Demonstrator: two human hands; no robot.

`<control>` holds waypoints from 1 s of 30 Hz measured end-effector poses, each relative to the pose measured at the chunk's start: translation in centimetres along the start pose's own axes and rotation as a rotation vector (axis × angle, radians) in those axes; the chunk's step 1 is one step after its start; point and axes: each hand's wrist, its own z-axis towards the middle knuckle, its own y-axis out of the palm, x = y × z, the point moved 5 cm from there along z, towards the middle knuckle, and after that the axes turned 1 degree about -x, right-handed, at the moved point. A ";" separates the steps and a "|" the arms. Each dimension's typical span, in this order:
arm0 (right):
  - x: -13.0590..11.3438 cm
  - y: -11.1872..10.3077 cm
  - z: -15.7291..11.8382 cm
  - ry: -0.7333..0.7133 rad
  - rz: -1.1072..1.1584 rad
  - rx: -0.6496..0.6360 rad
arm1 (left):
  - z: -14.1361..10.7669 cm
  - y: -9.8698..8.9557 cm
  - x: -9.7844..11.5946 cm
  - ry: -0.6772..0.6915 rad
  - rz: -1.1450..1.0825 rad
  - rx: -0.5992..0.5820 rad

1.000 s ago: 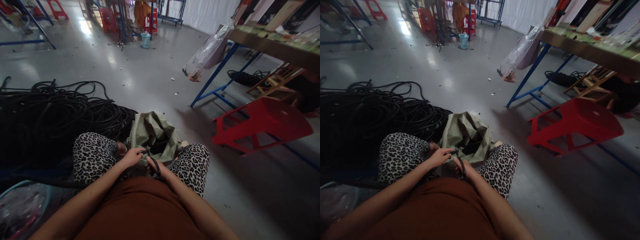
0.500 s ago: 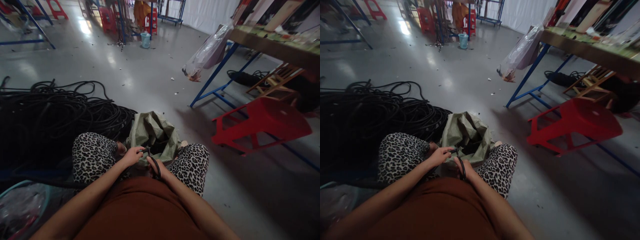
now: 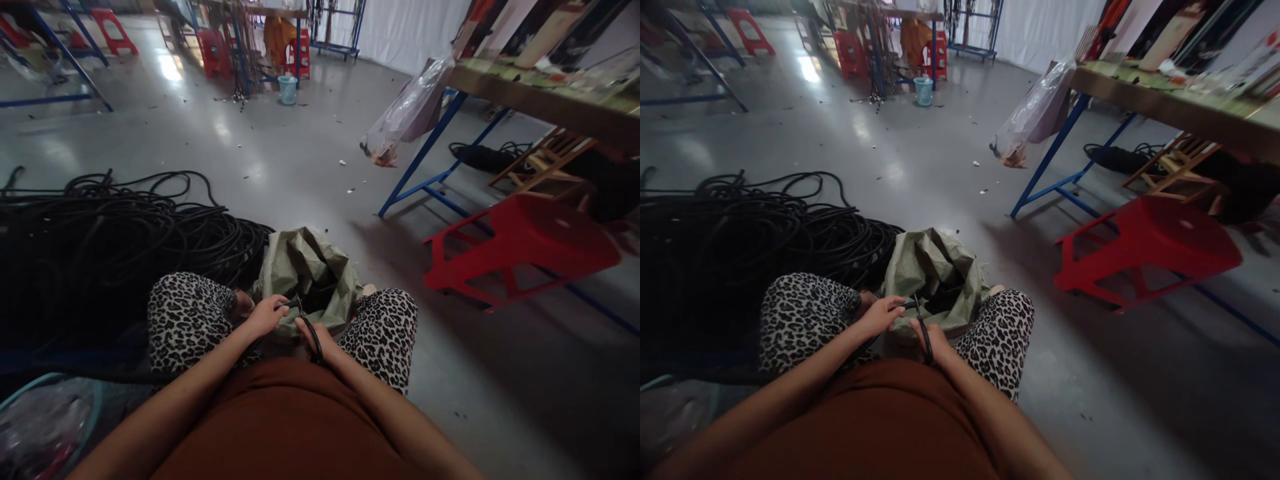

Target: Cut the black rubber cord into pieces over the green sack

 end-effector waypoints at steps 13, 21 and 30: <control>-0.2 -0.2 0.1 -0.022 -0.123 0.056 | -0.4 -0.2 0.1 -0.019 -0.018 0.028; 0.2 -0.5 0.2 -0.002 -0.186 0.071 | 0.1 -0.1 0.0 -0.040 0.012 0.027; 0.9 -0.6 0.4 0.115 -0.136 0.087 | 0.0 0.0 0.7 -0.063 0.018 0.027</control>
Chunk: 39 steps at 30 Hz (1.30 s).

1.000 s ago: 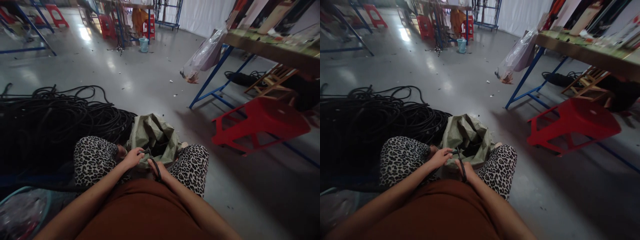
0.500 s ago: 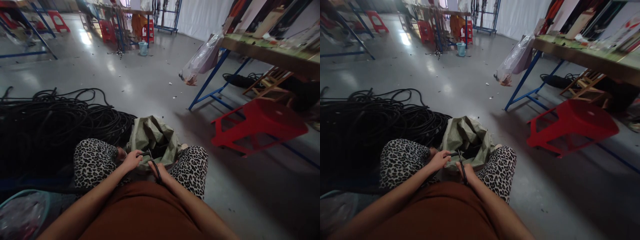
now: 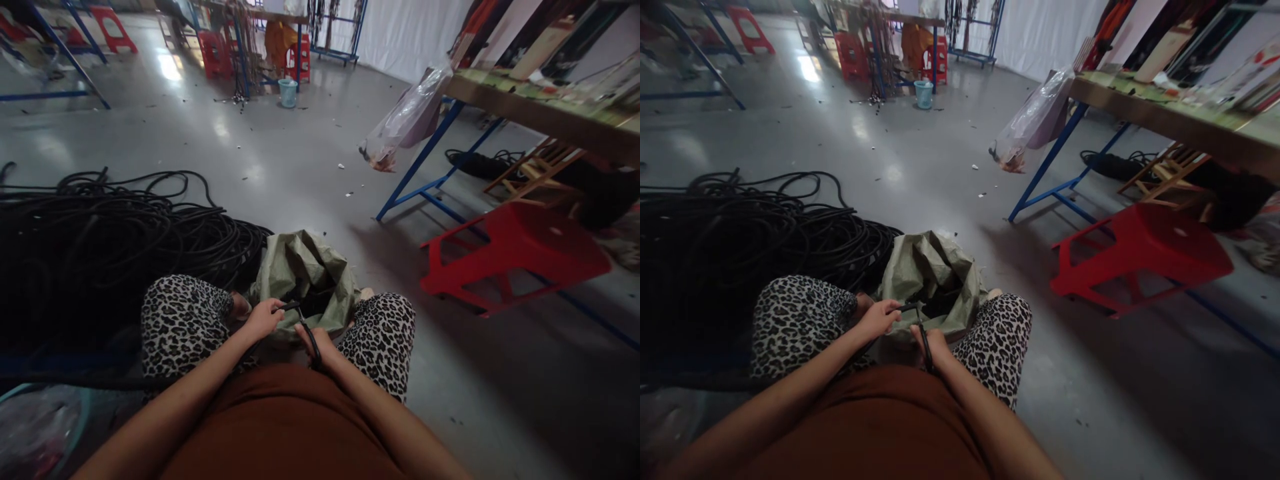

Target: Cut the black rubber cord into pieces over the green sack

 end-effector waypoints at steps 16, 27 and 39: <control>1.2 1.1 2.2 -0.005 0.364 -0.130 | -0.4 -0.3 -0.2 -0.063 -0.160 0.017; 0.4 1.2 1.8 -0.071 0.260 -0.186 | -0.9 -0.4 -0.1 -0.050 -0.162 0.013; 0.2 1.1 1.6 -0.064 0.245 -0.206 | -1.2 -0.4 0.3 0.017 -0.171 -0.001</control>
